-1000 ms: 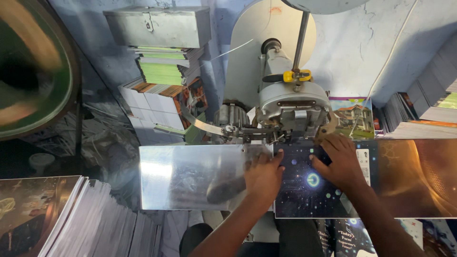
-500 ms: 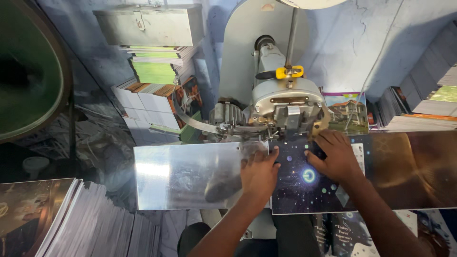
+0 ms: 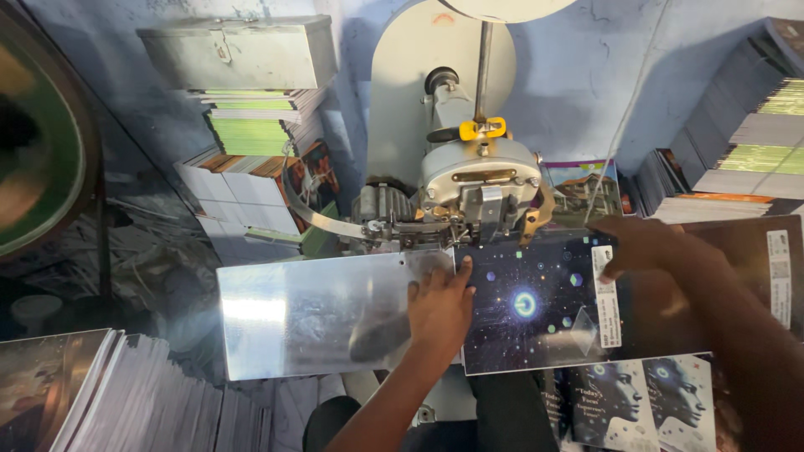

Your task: The person places printed book covers onto a binding machine, aligns them, and operates the machine to stitch the spine. They repeat this process for multiple covers, stacking the finished items to the side.

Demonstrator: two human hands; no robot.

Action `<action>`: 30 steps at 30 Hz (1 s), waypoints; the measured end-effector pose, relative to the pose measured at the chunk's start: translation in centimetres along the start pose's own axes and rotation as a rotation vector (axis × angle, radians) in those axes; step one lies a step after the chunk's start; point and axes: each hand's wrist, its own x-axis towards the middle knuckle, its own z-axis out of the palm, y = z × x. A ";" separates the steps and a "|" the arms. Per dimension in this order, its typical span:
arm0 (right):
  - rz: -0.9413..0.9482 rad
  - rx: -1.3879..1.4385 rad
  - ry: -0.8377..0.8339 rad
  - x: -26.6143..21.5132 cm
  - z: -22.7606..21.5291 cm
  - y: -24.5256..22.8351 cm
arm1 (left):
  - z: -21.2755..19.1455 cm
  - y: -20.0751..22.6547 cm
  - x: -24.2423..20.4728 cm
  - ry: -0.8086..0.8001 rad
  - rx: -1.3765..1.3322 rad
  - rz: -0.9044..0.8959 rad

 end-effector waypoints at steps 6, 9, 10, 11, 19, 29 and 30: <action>0.181 -0.009 0.012 -2.6 -1.2 -0.3 | -1.0 0.9 -0.3 -0.021 -0.026 0.005; 0.133 0.004 0.068 -3.4 -1.3 -0.2 | -1.2 1.2 -0.5 -0.050 -0.045 0.002; 0.100 0.004 0.113 -3.7 -1.3 0.0 | -1.2 1.1 -0.7 -0.059 -0.052 0.002; 0.063 0.001 0.158 -4.0 -1.4 -0.1 | -1.2 1.0 -0.9 -0.067 -0.059 0.000; 0.133 -0.106 0.135 -10.0 -5.2 -3.9 | -0.8 -0.2 -1.7 0.036 -0.123 0.097; 0.258 -0.109 0.174 -9.5 0.9 12.4 | -1.6 0.4 -1.8 0.069 -0.144 0.108; 0.267 0.009 0.206 -10.1 2.0 14.4 | -1.6 0.5 -1.8 0.069 -0.132 0.109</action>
